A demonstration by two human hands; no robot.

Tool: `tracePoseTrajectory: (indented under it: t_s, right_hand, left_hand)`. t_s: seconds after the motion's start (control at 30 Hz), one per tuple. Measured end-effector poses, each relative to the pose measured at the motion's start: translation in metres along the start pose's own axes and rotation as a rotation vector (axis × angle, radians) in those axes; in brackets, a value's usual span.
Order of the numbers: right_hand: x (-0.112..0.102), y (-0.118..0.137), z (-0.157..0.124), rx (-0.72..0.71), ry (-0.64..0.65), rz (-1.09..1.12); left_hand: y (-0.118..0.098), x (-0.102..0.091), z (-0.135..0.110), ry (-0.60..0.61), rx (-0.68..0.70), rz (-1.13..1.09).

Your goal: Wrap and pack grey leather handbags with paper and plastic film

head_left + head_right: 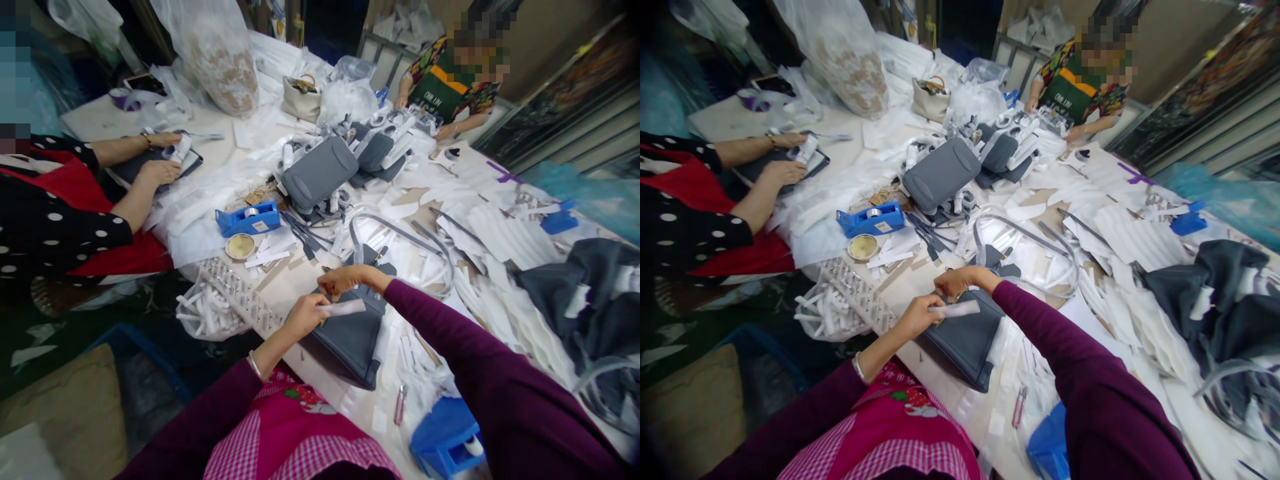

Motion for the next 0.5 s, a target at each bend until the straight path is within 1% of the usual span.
tracePoseTrajectory:
  t_s: [0.07,0.17,0.23,0.27,0.37,0.43,0.5]
  right_hand:
    - [0.003,-0.01,0.009,-0.034,0.11,0.184]
    - [0.009,-0.021,0.021,-0.048,0.215,0.442]
    - [0.014,-0.025,0.025,-0.039,0.237,0.586]
    - [0.016,-0.027,0.025,-0.034,0.227,0.626]
    - [0.023,-0.029,0.02,-0.016,0.125,0.686]
    - [0.029,-0.032,0.013,-0.001,0.0,0.721]
    - [0.033,-0.038,0.005,0.022,-0.164,0.741]
  left_hand:
    - [-0.004,-0.001,-0.005,-0.031,0.085,0.087]
    - [-0.009,-0.004,-0.013,-0.106,0.157,0.139]
    - [-0.011,-0.005,-0.017,-0.136,0.169,0.097]
    - [-0.012,-0.005,-0.019,-0.137,0.169,0.056]
    - [-0.012,-0.004,-0.021,-0.096,0.148,-0.09]
    - [-0.011,-0.004,-0.019,-0.086,0.101,-0.178]
    - [-0.009,-0.007,-0.015,-0.112,0.043,-0.275]
Point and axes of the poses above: each hand's wrist, its own z-axis towards the middle knuckle, its own x-axis out of the palm, y = z × x, the point moved 3 cm from there along z, towards the middle knuckle
